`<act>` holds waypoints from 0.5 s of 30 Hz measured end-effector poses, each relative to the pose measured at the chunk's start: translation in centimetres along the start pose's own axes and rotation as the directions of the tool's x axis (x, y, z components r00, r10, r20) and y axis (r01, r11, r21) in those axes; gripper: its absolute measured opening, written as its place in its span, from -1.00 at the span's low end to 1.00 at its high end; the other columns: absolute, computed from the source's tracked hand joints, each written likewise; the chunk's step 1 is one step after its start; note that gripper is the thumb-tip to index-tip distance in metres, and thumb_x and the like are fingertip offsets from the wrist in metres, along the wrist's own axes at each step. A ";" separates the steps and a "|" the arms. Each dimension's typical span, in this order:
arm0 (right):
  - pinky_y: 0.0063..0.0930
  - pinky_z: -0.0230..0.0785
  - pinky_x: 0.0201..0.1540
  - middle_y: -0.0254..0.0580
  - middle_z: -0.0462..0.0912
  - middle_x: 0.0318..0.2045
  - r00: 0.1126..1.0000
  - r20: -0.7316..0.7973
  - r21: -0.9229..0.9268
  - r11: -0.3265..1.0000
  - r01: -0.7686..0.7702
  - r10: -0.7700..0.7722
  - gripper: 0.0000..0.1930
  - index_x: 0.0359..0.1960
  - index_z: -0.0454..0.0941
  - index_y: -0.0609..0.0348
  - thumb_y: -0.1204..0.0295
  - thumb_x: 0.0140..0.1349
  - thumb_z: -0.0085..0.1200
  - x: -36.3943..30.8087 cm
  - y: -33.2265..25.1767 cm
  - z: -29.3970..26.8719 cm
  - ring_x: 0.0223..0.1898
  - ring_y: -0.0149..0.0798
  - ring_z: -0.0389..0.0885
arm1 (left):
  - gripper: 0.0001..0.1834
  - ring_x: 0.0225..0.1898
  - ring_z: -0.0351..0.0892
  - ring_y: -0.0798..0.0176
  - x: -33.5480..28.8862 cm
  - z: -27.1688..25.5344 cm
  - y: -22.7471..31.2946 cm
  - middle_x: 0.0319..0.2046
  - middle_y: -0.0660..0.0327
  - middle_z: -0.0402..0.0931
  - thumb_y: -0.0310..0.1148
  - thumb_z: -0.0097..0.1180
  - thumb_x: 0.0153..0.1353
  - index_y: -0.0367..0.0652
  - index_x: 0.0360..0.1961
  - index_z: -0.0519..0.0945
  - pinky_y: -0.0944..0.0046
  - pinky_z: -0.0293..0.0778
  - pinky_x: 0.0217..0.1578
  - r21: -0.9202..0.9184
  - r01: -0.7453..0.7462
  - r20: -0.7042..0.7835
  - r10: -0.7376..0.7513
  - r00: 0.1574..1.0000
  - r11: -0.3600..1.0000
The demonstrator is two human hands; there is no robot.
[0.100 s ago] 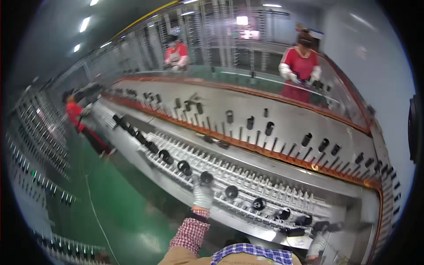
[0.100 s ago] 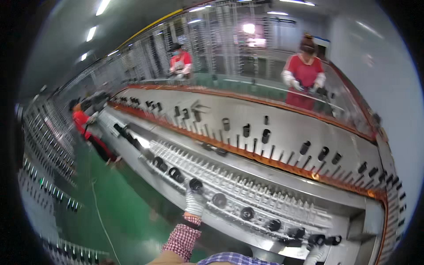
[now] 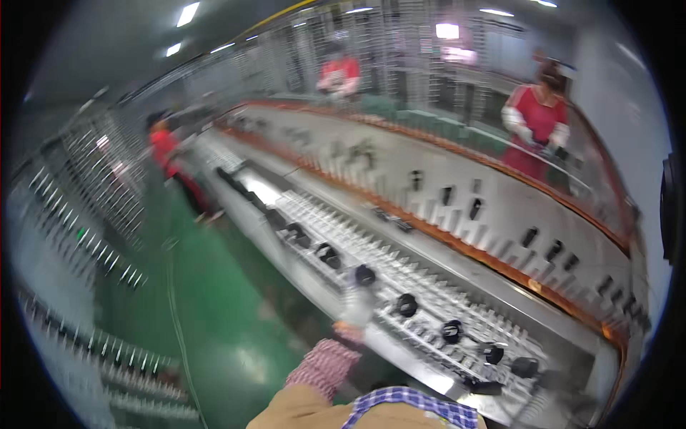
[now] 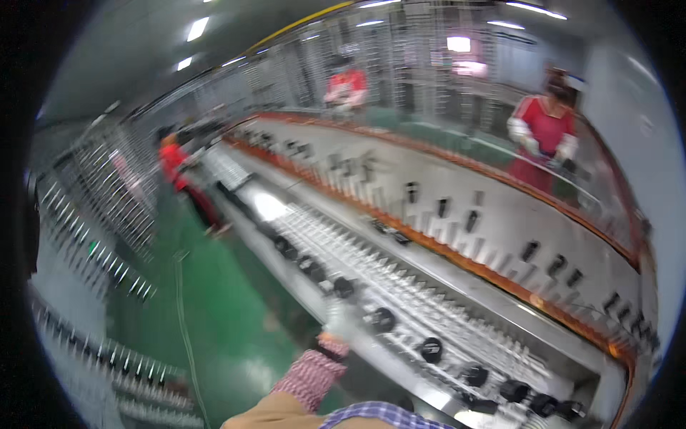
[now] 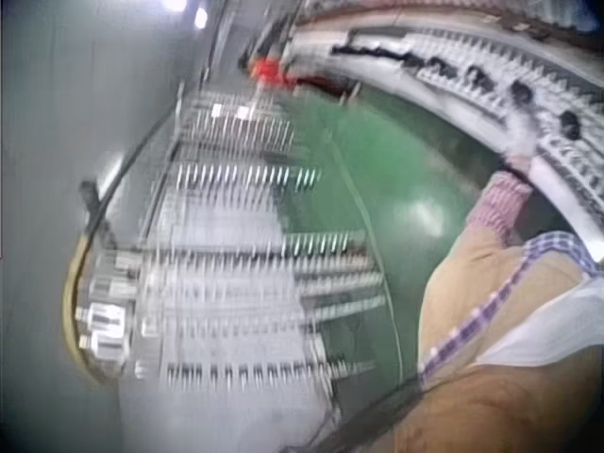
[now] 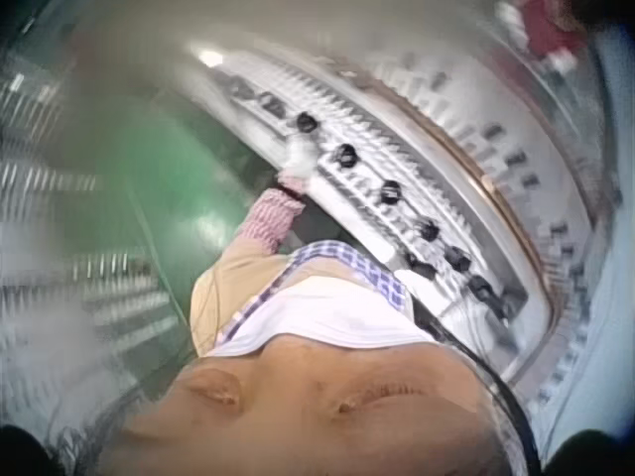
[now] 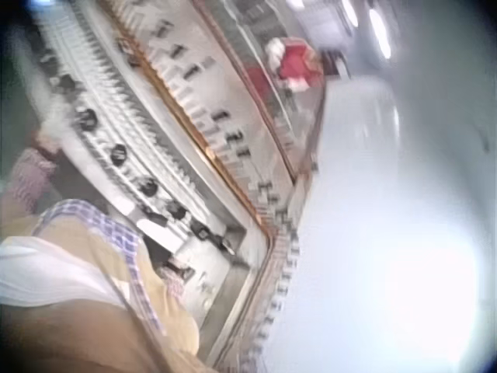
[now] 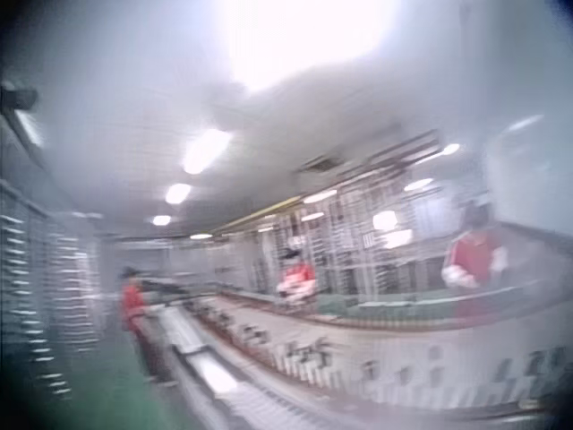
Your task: Unloading black cylindrical components from large rotating industrial racks and placing them onto a conveyor processing line.
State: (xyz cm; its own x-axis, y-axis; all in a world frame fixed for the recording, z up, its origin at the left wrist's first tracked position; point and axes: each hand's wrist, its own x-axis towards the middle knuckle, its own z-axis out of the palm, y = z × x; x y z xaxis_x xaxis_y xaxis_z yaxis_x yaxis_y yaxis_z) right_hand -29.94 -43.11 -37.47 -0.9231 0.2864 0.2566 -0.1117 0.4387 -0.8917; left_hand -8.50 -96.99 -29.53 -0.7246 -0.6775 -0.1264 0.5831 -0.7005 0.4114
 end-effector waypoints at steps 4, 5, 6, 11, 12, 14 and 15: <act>-0.55 0.14 -0.70 -0.23 0.36 -0.46 0.955 0.112 0.115 0.958 0.262 -0.274 -0.59 -0.12 0.29 0.09 0.15 0.03 -0.21 -0.8 -15.7 0.7 -0.70 -0.43 0.30 | -0.60 -0.61 0.35 0.24 0.3 -3.3 -4.1 -0.63 0.22 0.38 0.00 -0.28 0.16 -0.11 -0.41 0.41 0.21 0.32 -0.56 -0.192 -0.163 -0.001 0.166 0.986 0.968; -0.55 0.16 -0.67 -0.22 0.36 -0.43 0.921 0.181 0.171 0.933 0.316 -0.345 -0.60 -0.10 0.27 0.10 0.20 0.02 -0.21 -1.3 -19.2 1.6 -0.68 -0.43 0.31 | -0.63 -0.60 0.36 0.23 0.2 -5.1 -4.4 -0.63 0.22 0.38 -0.05 -0.29 0.19 -0.12 -0.41 0.40 0.23 0.32 -0.55 -0.217 -0.238 0.024 0.249 0.968 0.947; -0.55 0.17 -0.65 -0.21 0.36 -0.39 0.886 0.227 0.222 0.907 0.357 -0.405 -0.59 -0.08 0.26 0.11 0.25 0.02 -0.20 -2.0 -21.9 2.6 -0.66 -0.44 0.33 | -0.56 -0.54 0.38 0.24 -3.2 -1.0 -2.2 -0.58 0.21 0.38 0.06 -0.28 0.14 -0.12 -0.43 0.38 0.22 0.33 -0.55 -0.477 -0.078 -0.276 -0.065 0.959 0.876; -0.55 0.24 -0.51 -0.17 0.34 -0.22 0.440 0.622 0.569 0.760 0.314 -0.648 -0.53 0.02 0.18 0.14 0.47 -0.02 -0.19 -9.6 -32.7 11.6 -0.54 -0.44 0.38 | -0.70 -0.54 0.44 0.25 -8.7 -6.4 -3.4 -0.45 0.18 0.44 -0.17 -0.18 0.16 -0.20 -0.25 0.38 0.30 0.49 -0.48 -0.613 -0.237 -0.237 0.111 0.965 0.754; -0.55 0.26 -0.48 -0.16 0.34 -0.18 0.326 0.673 0.612 0.747 0.260 -0.664 -0.51 0.04 0.16 0.15 0.52 -0.03 -0.19 -11.9 -33.8 13.0 -0.52 -0.44 0.39 | -0.70 -0.55 0.44 0.30 -8.9 -8.1 -3.7 -0.46 0.19 0.44 -0.18 -0.18 0.16 -0.20 -0.26 0.38 0.37 0.48 -0.55 -0.611 -0.200 -0.159 0.128 0.979 0.766; -0.56 0.29 -0.43 -0.14 0.33 -0.11 -0.049 0.752 0.657 0.742 0.133 -0.658 -0.46 0.09 0.13 0.16 0.61 -0.05 -0.19 -18.2 -33.9 17.2 -0.48 -0.45 0.42 | -0.75 -0.67 0.39 0.38 -13.1 -6.9 -1.6 -0.58 0.26 0.42 -0.21 -0.16 0.15 -0.18 -0.44 0.41 0.45 0.40 -0.66 -0.751 -0.265 -0.334 -0.001 0.943 0.605; -0.56 0.30 -0.40 -0.13 0.33 -0.07 -0.233 0.732 0.676 0.726 0.127 -0.640 -0.43 0.11 0.11 0.17 0.66 -0.05 -0.18 -21.7 -33.7 18.0 -0.45 -0.45 0.43 | -0.77 -0.69 0.39 0.38 -13.6 -8.2 -1.3 -0.62 0.26 0.41 -0.23 -0.16 0.15 -0.17 -0.46 0.41 0.44 0.41 -0.64 -0.796 -0.310 -0.359 0.007 0.933 0.520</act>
State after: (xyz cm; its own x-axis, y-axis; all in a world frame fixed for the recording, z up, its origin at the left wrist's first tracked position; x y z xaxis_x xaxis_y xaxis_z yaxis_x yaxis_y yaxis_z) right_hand -12.73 -79.48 -19.68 0.0171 -0.9710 0.2384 -0.4472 -0.2207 -0.8668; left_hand 3.62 -88.65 -35.76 -0.5404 -0.7178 -0.4391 0.8203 -0.3332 -0.4649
